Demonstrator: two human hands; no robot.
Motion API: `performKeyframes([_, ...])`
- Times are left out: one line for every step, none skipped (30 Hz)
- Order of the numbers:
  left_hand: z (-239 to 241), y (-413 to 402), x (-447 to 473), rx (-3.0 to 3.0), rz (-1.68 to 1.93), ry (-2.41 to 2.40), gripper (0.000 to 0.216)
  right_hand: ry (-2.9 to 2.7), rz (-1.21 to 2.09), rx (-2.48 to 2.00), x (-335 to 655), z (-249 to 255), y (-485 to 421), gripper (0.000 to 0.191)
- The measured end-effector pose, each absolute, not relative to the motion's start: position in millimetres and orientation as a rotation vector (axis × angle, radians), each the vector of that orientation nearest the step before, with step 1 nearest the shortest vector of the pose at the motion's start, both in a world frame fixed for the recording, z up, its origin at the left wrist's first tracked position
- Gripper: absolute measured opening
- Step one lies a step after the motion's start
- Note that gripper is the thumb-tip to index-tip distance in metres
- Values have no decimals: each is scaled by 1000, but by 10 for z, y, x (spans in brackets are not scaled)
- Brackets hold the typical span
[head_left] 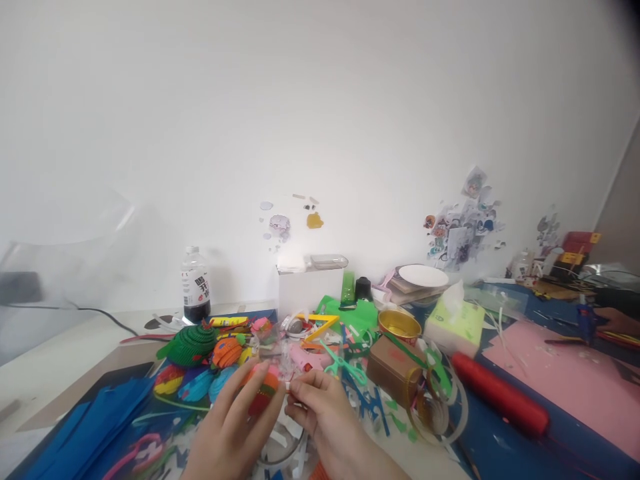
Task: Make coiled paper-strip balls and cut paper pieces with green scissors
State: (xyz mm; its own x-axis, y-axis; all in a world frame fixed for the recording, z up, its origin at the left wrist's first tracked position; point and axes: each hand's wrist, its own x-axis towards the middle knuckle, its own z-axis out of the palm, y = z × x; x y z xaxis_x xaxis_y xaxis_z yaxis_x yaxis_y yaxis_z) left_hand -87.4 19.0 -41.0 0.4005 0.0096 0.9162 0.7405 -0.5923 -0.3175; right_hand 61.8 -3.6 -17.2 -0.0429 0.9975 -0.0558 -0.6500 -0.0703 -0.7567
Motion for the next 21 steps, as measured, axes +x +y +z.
performKeyframes([-402, 183, -863, -1917, -1244, -634, 25, -656, 1522, -718, 620, -178, -31, 27])
performKeyframes([-393, 178, -854, -1922, -1241, -624, 26, -660, 1517, -731, 621, -182, -27, 27])
performKeyframes([-386, 175, -846, -1928, -1237, -616, 27, -661, 1508, -745, 621, -185, -24, 28])
performKeyframes([-380, 175, -841, -1934, -1233, -609, 29, -661, 1497, -762, 620, -188, -22, 29])
performKeyframes([-375, 176, -837, -1939, -1234, -606, 29, -661, 1485, -780, 617, -190, -20, 30])
performKeyframes([-371, 179, -836, -1945, -1234, -606, 29, -661, 1470, -798, 614, -191, -19, 31])
performKeyframes([-368, 180, -835, -1946, -1235, -607, 28, -664, 1457, -816, 611, -193, -20, 32])
performKeyframes([-362, 180, -836, -1945, -1236, -611, 28, -669, 1445, -831, 607, -194, -21, 33])
performKeyframes([-354, 177, -837, -1939, -1237, -608, 28, -677, 1432, -840, 604, -195, -22, 33])
performKeyframes([-342, 172, -838, -1934, -1229, -607, 28, -682, 1421, -845, 601, -195, -24, 33])
performKeyframes([-327, 163, -839, -1934, -1213, -603, 28, -686, 1410, -847, 599, -196, -26, 33])
performKeyframes([-308, 151, -839, -1940, -1191, -605, 28, -688, 1401, -848, 597, -196, -28, 32])
performKeyframes([-286, 138, -839, -1945, -1169, -606, 27, -692, 1393, -852, 595, -195, -29, 32])
performKeyframes([-265, 124, -838, -1949, -1153, -603, 27, -698, 1384, -857, 594, -193, -30, 31])
performKeyframes([-244, 111, -837, -1951, -1142, -600, 27, -709, 1374, -864, 593, -189, -32, 29])
performKeyframes([-225, 99, -837, -1945, -1137, -596, 27, -724, 1360, -872, 592, -184, -34, 28])
performKeyframes([-210, 89, -837, -1932, -1137, -590, 27, -735, 1346, -884, 591, -178, -36, 26])
performKeyframes([-199, 81, -837, -1920, -1134, -584, 27, -742, 1334, -902, 589, -170, -39, 25])
performKeyframes([-192, 75, -839, -1913, -1132, -578, 28, -743, 1327, -924, 588, -162, -43, 23])
performKeyframes([-189, 71, -841, -1914, -1124, -575, 28, -738, 1326, -946, 586, -155, -47, 21])
performKeyframes([-189, 70, -844, -1916, -1118, -573, 28, -730, 1329, -965, 584, -147, -52, 20])
